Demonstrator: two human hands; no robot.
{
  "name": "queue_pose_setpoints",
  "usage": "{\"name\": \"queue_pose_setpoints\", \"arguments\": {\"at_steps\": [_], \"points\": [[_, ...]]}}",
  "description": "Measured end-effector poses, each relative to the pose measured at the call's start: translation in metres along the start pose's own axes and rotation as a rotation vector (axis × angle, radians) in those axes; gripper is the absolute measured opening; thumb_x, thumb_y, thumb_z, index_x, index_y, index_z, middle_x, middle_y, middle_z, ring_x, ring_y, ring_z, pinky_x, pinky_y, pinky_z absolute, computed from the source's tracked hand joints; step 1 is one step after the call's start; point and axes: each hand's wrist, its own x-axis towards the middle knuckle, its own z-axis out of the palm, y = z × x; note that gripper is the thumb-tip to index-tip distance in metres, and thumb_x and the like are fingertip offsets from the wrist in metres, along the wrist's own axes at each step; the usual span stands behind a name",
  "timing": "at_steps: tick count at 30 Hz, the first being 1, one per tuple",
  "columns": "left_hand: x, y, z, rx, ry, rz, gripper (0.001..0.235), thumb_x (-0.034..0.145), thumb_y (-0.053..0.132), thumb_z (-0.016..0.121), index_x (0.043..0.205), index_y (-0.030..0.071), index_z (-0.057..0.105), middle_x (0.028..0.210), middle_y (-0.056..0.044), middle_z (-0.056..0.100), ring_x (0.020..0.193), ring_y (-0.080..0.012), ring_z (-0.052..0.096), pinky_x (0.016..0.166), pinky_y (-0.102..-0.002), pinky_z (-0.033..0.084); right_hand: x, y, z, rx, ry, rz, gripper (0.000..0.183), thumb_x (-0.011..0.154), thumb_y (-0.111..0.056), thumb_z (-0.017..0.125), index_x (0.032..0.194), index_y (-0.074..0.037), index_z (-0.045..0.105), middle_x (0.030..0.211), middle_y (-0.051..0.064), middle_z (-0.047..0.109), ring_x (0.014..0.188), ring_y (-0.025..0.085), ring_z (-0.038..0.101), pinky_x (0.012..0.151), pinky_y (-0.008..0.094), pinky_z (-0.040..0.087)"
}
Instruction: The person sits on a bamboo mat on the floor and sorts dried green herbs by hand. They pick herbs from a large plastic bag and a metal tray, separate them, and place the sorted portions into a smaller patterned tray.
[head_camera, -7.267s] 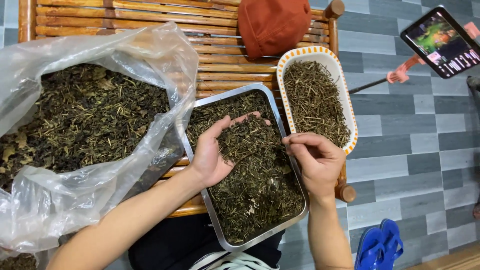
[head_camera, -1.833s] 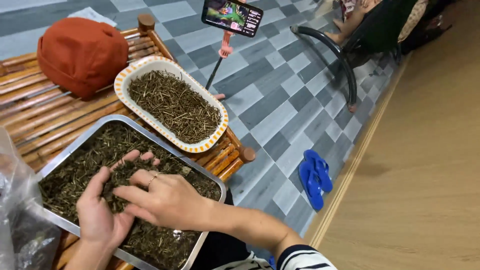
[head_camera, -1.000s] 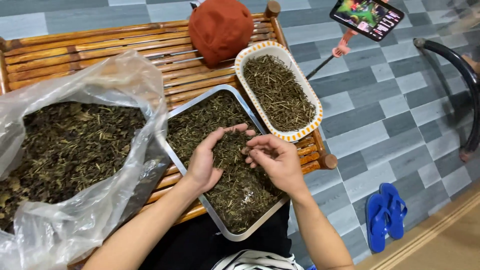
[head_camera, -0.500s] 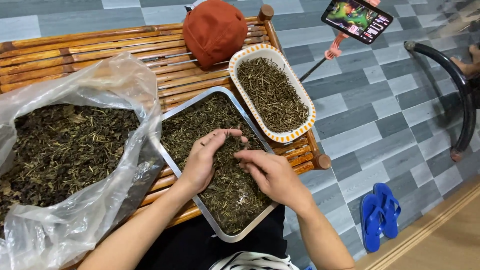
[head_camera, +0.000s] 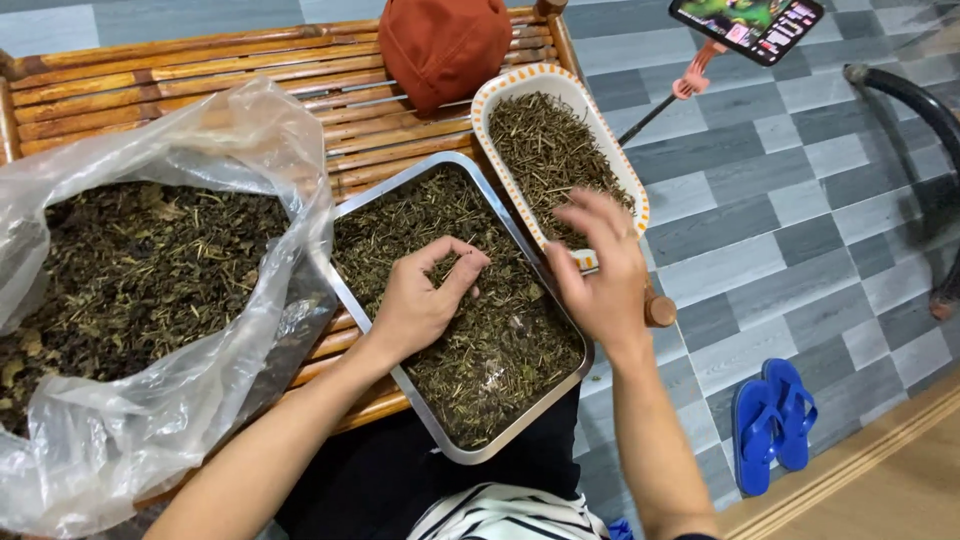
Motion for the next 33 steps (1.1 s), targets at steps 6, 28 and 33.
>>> {"name": "queue_pose_setpoints", "arguments": {"at_steps": [6,28,33], "points": [[-0.007,0.017,0.001,0.169,-0.041,0.146,0.02,0.095,0.027,0.069,0.085,0.01,0.07,0.063,-0.012,0.069,0.067,-0.0093,0.062,0.067,-0.034,0.053,-0.07,-0.004,0.0,0.281,-0.026,0.107,0.016,0.092,-0.01,0.073,0.107,-0.004,0.076,0.113,0.016,0.076,0.114,0.036,0.071,0.101,0.046,0.053],[0.013,0.061,0.009,1.036,-0.292,0.192,0.013,0.092,0.014,0.068,0.104,0.007,0.069,0.083,-0.012,0.071,0.079,-0.0327,0.074,0.072,-0.045,0.06,-0.107,0.046,0.022,1.099,0.134,0.318,0.022,0.101,-0.012,0.059,0.104,0.009,0.063,0.111,0.03,0.07,0.126,0.043,0.062,0.112,0.053,0.046],[0.017,0.054,0.008,1.054,-0.228,0.248,0.012,0.093,0.019,0.068,0.096,0.007,0.071,0.077,-0.012,0.072,0.073,-0.0337,0.073,0.067,-0.045,0.059,-0.109,0.042,0.021,1.107,0.132,0.311,0.02,0.102,-0.012,0.059,0.104,0.008,0.063,0.11,0.028,0.071,0.126,0.04,0.063,0.112,0.051,0.045]]}}
